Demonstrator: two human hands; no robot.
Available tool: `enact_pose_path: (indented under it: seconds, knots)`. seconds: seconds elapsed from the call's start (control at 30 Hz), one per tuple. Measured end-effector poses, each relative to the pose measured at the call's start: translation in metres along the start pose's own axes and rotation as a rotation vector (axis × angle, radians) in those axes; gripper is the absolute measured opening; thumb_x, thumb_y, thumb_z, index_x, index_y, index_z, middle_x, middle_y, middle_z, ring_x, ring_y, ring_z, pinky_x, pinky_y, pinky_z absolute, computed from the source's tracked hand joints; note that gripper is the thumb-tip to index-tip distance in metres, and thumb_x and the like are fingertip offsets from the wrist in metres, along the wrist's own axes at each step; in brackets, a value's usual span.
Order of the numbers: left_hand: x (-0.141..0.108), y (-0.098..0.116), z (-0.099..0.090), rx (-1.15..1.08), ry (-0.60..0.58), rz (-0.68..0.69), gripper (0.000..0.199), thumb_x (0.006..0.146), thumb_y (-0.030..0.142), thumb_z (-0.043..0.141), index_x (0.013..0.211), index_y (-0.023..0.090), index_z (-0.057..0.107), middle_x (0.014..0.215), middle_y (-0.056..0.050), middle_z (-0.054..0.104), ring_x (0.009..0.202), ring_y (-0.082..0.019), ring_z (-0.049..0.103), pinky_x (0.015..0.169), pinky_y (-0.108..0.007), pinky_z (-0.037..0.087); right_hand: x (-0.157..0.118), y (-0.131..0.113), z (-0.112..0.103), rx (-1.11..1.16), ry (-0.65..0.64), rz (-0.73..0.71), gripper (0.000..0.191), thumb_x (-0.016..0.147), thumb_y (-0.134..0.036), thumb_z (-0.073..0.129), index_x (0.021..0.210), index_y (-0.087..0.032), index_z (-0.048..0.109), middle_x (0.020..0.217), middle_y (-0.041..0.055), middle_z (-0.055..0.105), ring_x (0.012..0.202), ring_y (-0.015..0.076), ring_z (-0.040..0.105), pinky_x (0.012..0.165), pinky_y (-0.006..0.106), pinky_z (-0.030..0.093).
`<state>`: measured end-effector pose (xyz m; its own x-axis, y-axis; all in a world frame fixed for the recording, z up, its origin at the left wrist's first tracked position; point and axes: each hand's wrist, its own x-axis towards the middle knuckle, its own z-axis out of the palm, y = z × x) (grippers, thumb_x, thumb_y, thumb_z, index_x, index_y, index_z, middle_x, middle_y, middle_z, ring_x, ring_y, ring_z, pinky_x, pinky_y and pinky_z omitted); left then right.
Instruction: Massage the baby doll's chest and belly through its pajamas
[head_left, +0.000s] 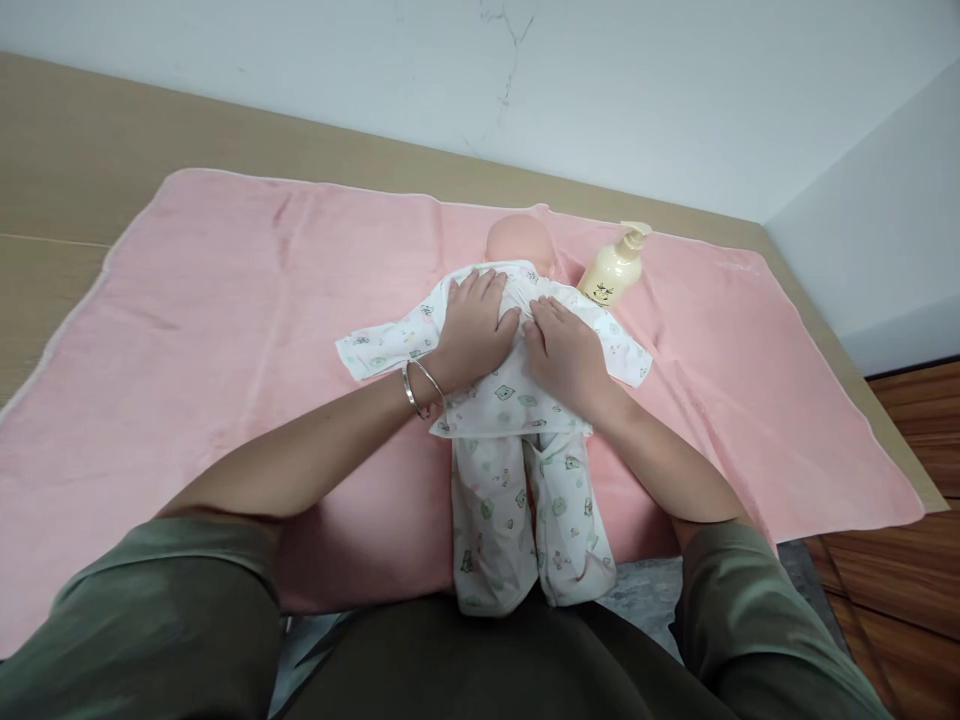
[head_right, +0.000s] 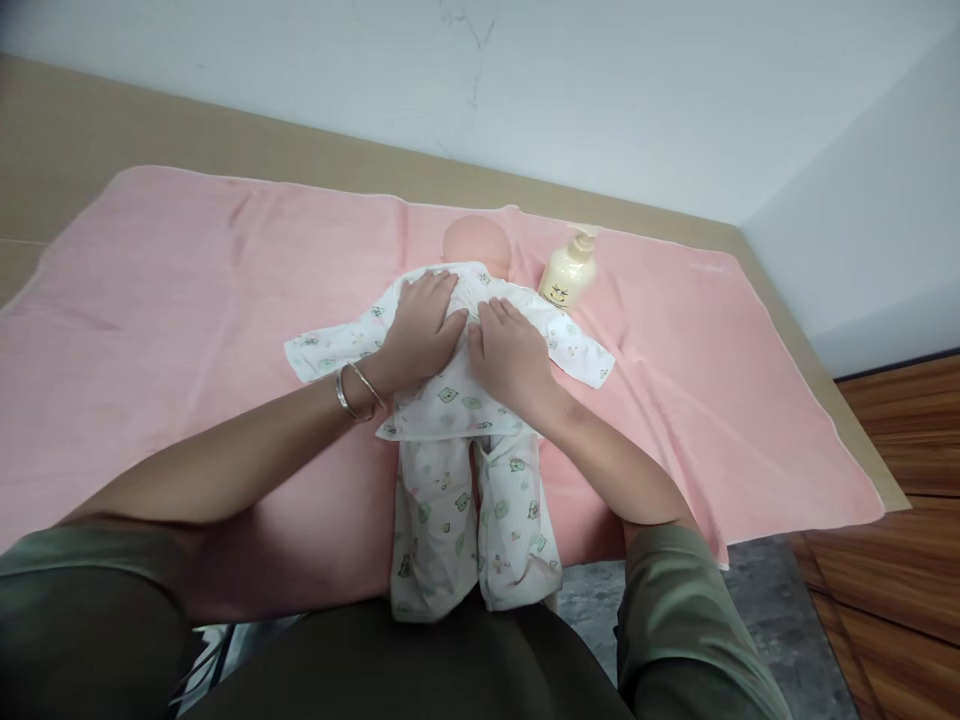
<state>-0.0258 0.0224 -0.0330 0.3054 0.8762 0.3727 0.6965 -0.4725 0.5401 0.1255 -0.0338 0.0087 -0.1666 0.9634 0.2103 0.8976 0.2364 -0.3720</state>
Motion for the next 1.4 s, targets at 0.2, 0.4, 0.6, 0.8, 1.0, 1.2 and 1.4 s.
enact_pose_path:
  seconds: [0.2, 0.4, 0.6, 0.8, 1.0, 1.2, 1.4]
  knots:
    - [-0.022, 0.027, -0.007, 0.155, 0.011, 0.099, 0.054, 0.099, 0.031, 0.036, 0.142, 0.001, 0.048, 0.153, -0.029, 0.046, 0.148, -0.042, 0.037, 0.121, -0.063, 0.028, 0.026, 0.02, 0.003, -0.014, -0.038, 0.075, 0.061, 0.1, -0.038, 0.043, 0.15, -0.002, 0.044, 0.16, 0.0206, 0.042, 0.153, 0.0316, 0.034, 0.129, 0.052, 0.025]
    - [-0.011, 0.027, -0.015, 0.245, -0.092, 0.048, 0.061, 0.097, 0.032, 0.038, 0.144, -0.005, 0.045, 0.154, -0.029, 0.045, 0.148, -0.042, 0.038, 0.121, -0.06, 0.031, 0.006, 0.001, -0.002, -0.197, 0.032, 0.073, 0.047, 0.104, -0.035, 0.04, 0.123, 0.0, 0.065, 0.141, 0.027, 0.061, 0.14, 0.0352, 0.052, 0.119, 0.05, 0.04]
    - [-0.004, 0.021, -0.018, 0.267, -0.124, 0.042, 0.063, 0.097, 0.033, 0.037, 0.146, -0.006, 0.043, 0.155, -0.03, 0.044, 0.147, -0.042, 0.039, 0.121, -0.062, 0.031, -0.002, -0.005, -0.003, -0.198, 0.01, 0.007, 0.049, 0.105, -0.035, 0.035, 0.129, -0.003, 0.064, 0.144, 0.0228, 0.06, 0.141, 0.0316, 0.052, 0.121, 0.048, 0.04]
    - [-0.022, 0.037, -0.016, 0.259, -0.032, 0.073, 0.058, 0.099, 0.033, 0.035, 0.142, -0.006, 0.047, 0.152, -0.034, 0.046, 0.146, -0.044, 0.04, 0.118, -0.062, 0.034, 0.02, 0.014, -0.003, -0.142, -0.139, 0.021, 0.062, 0.107, -0.039, 0.026, 0.151, 0.002, 0.04, 0.162, 0.0221, 0.038, 0.155, 0.0301, 0.03, 0.129, 0.047, 0.024]
    - [-0.021, 0.034, -0.016, 0.265, -0.051, 0.069, 0.058, 0.098, 0.033, 0.037, 0.141, -0.004, 0.048, 0.153, -0.031, 0.045, 0.147, -0.042, 0.039, 0.12, -0.06, 0.033, 0.016, 0.003, -0.009, -0.213, -0.105, 0.055, 0.059, 0.107, -0.038, 0.029, 0.142, 0.004, 0.05, 0.155, 0.0273, 0.046, 0.15, 0.0346, 0.039, 0.125, 0.048, 0.03]
    - [0.0, 0.013, -0.013, 0.2, -0.097, 0.048, 0.056, 0.097, 0.035, 0.038, 0.138, 0.0, 0.05, 0.15, -0.028, 0.05, 0.144, -0.039, 0.043, 0.12, -0.06, 0.033, 0.003, -0.008, -0.018, -0.231, -0.151, 0.042, 0.06, 0.107, -0.041, 0.031, 0.133, 0.005, 0.058, 0.15, 0.0285, 0.052, 0.148, 0.0363, 0.042, 0.123, 0.046, 0.034]
    - [-0.009, 0.018, -0.011, 0.179, -0.048, 0.042, 0.056, 0.099, 0.035, 0.036, 0.141, 0.0, 0.047, 0.153, -0.03, 0.046, 0.147, -0.041, 0.038, 0.122, -0.062, 0.028, 0.024, 0.014, -0.013, -0.078, -0.214, 0.041, 0.068, 0.107, -0.047, 0.02, 0.151, 0.001, 0.04, 0.164, 0.022, 0.034, 0.156, 0.03, 0.027, 0.129, 0.048, 0.022]
